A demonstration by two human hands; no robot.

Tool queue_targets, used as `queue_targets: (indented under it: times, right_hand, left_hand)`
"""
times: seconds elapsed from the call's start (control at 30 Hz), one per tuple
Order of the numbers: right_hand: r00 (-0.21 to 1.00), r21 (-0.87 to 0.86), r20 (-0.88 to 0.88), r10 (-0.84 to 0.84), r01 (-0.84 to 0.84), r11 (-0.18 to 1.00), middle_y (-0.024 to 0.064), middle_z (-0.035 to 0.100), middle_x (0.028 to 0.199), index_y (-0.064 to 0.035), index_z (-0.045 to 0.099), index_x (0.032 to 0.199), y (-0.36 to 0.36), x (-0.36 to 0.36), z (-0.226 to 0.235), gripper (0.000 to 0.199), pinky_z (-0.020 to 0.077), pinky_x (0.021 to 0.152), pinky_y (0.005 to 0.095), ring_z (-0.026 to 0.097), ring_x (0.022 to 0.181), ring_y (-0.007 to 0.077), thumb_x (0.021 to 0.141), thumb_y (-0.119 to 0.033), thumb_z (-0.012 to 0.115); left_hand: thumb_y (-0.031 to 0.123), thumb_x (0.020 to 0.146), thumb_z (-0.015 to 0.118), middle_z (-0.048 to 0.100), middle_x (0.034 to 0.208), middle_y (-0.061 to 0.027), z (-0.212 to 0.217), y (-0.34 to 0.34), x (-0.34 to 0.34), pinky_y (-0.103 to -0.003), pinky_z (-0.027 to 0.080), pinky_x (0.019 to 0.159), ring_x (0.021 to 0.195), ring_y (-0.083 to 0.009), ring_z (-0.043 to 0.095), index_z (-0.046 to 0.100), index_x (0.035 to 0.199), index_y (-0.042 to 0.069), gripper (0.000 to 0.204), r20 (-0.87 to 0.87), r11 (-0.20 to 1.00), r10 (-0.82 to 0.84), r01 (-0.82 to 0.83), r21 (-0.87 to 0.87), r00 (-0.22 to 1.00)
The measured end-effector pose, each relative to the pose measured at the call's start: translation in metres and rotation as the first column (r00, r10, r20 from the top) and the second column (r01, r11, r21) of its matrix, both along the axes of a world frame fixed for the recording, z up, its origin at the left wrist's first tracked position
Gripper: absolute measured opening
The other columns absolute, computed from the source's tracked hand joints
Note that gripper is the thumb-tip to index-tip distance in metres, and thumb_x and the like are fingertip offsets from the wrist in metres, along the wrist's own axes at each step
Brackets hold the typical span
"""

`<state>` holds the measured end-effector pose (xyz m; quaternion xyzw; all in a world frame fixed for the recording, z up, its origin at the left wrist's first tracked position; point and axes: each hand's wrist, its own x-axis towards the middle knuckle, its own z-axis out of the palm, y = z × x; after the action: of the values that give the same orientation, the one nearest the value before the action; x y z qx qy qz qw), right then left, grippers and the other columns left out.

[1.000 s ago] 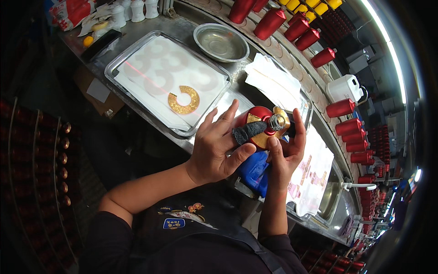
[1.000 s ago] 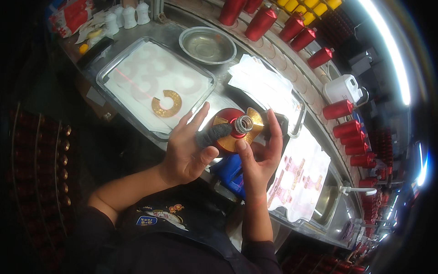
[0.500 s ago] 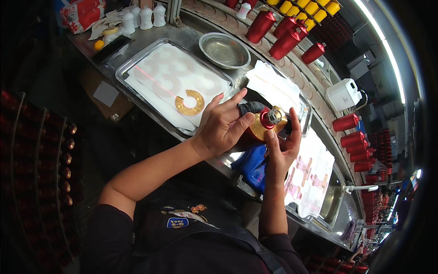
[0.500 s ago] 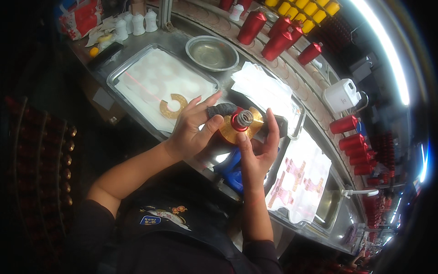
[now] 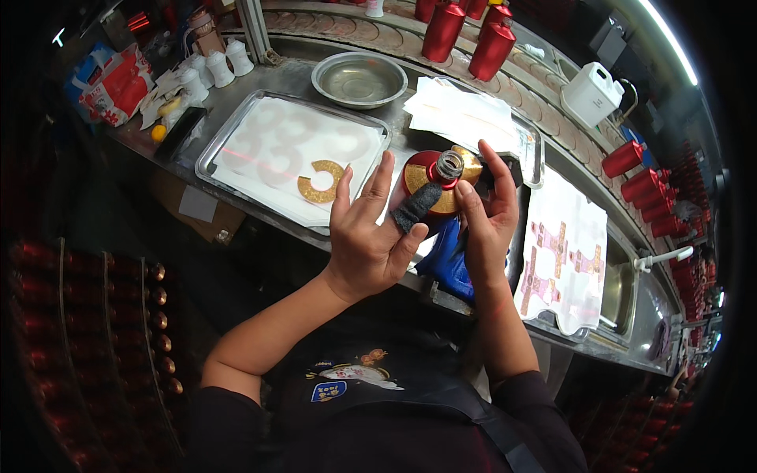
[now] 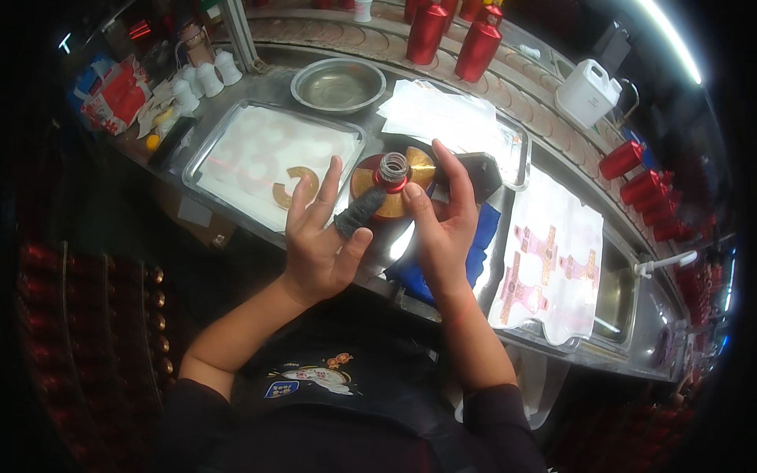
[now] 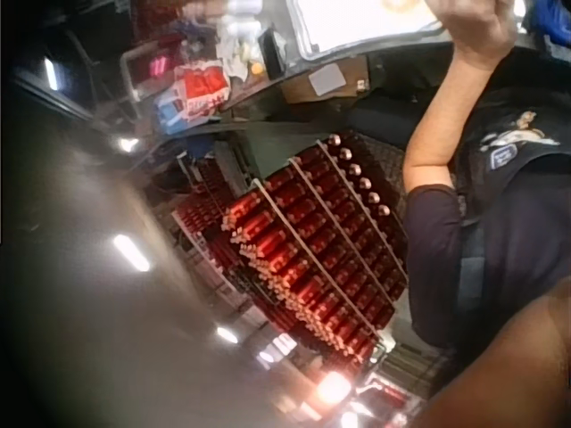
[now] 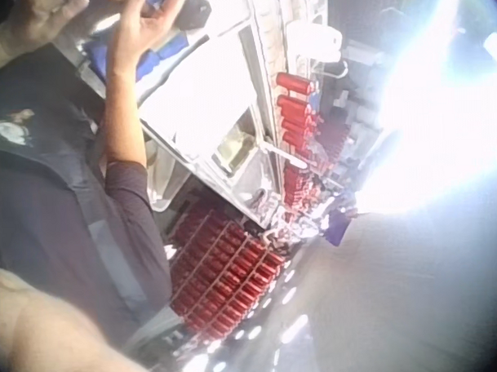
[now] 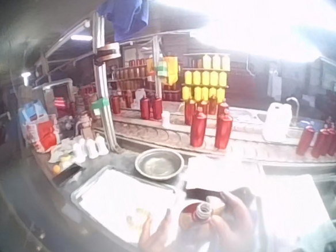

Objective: The person cleans a red bottle with a cloth, then applies a gold circular sticker to the neck and a rectangular label to the body. They smooth the labels with a tool and their fingers, then place the finished bottle on a shelf and repeat the process with a second bottle.

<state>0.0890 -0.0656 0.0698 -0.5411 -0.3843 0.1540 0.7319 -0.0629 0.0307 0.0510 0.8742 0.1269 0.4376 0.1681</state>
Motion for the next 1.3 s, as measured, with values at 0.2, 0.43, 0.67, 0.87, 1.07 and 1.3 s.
queue_targets:
  times: [0.2, 0.43, 0.67, 0.87, 1.07, 1.3]
  right_hand:
    - [0.997, 0.009, -0.08, 0.011, -0.011, 1.0, 0.0108, 0.061, 0.131, 0.0008, 0.053, 0.14, 0.003, 0.002, -0.001, 0.048, 0.0541, 0.084, 0.0233, 0.065, 0.104, 0.0122, 0.094, -0.003, 0.066]
    - [0.976, 0.023, -0.175, 0.132, -0.13, 0.991, 0.0109, 0.057, 0.14, 0.0003, 0.051, 0.144, -0.007, 0.016, 0.002, 0.047, 0.0428, 0.104, 0.028, 0.055, 0.123, 0.0142, 0.097, -0.001, 0.053]
    - [0.987, -0.027, -0.005, 0.159, -0.159, 0.987, 0.0105, 0.06, 0.135, 0.0005, 0.055, 0.14, -0.001, 0.022, 0.005, 0.05, 0.0447, 0.103, 0.0281, 0.055, 0.121, 0.0141, 0.092, -0.007, 0.068]
    - [0.988, 0.065, -0.012, 0.154, -0.153, 0.986, 0.01, 0.057, 0.14, 0.0007, 0.049, 0.144, 0.003, 0.028, -0.003, 0.056, 0.0549, 0.09, 0.0247, 0.064, 0.11, 0.0118, 0.092, -0.003, 0.071]
    - [0.98, 0.019, -0.075, 0.183, -0.182, 0.983, 0.0101, 0.054, 0.144, 0.0008, 0.048, 0.145, -0.011, 0.024, -0.006, 0.06, 0.0555, 0.085, 0.0226, 0.066, 0.101, 0.0092, 0.091, -0.002, 0.072]
    - [0.974, 0.073, -0.136, 0.183, -0.175, 0.982, 0.0129, 0.053, 0.146, 0.0018, 0.047, 0.145, -0.008, 0.025, -0.004, 0.06, 0.0564, 0.09, 0.0255, 0.068, 0.104, 0.0126, 0.089, 0.001, 0.071]
  left_hand:
    - [0.035, 0.097, 0.058, 0.039, 0.15, -0.0361, 0.006, -0.011, 0.006, -0.07, 0.022, 0.109, 0.134, -0.0488, 0.047, 0.075, 0.113, 0.006, 0.037, -0.054, 0.995, 0.059, -0.054, 0.088, 0.997]
    - [0.031, 0.087, 0.069, 0.028, 0.157, -0.0358, 0.02, -0.035, 0.028, -0.079, 0.006, 0.106, 0.143, -0.0634, 0.017, 0.074, 0.081, 0.004, 0.028, -0.133, 0.965, 0.202, -0.173, 0.198, 0.97]
    - [0.034, 0.072, 0.088, 0.026, 0.158, -0.0306, 0.007, -0.021, 0.023, -0.066, 0.008, 0.116, 0.148, -0.0474, 0.025, 0.04, 0.148, 0.002, 0.096, 0.054, 0.983, 0.157, -0.151, -0.102, 0.986]
    - [0.014, 0.065, 0.09, 0.058, 0.12, -0.0144, 0.014, -0.005, 0.049, -0.04, 0.047, 0.098, 0.118, -0.0316, 0.057, 0.051, 0.126, 0.004, 0.073, 0.03, 0.848, -0.072, 0.077, -0.524, 0.997]
    - [0.019, 0.058, 0.096, 0.056, 0.129, -0.011, 0.028, 0.022, 0.029, -0.037, 0.044, 0.106, 0.123, -0.0253, 0.057, 0.043, 0.14, 0.005, 0.099, -0.019, 0.733, -0.311, 0.227, -0.641, 0.95]
    - [0.018, 0.058, 0.095, 0.053, 0.134, -0.0102, 0.024, 0.033, 0.026, -0.038, 0.041, 0.11, 0.126, -0.0242, 0.053, 0.047, 0.137, 0.006, 0.093, 0.068, 0.576, -0.462, 0.357, -0.736, 0.884]
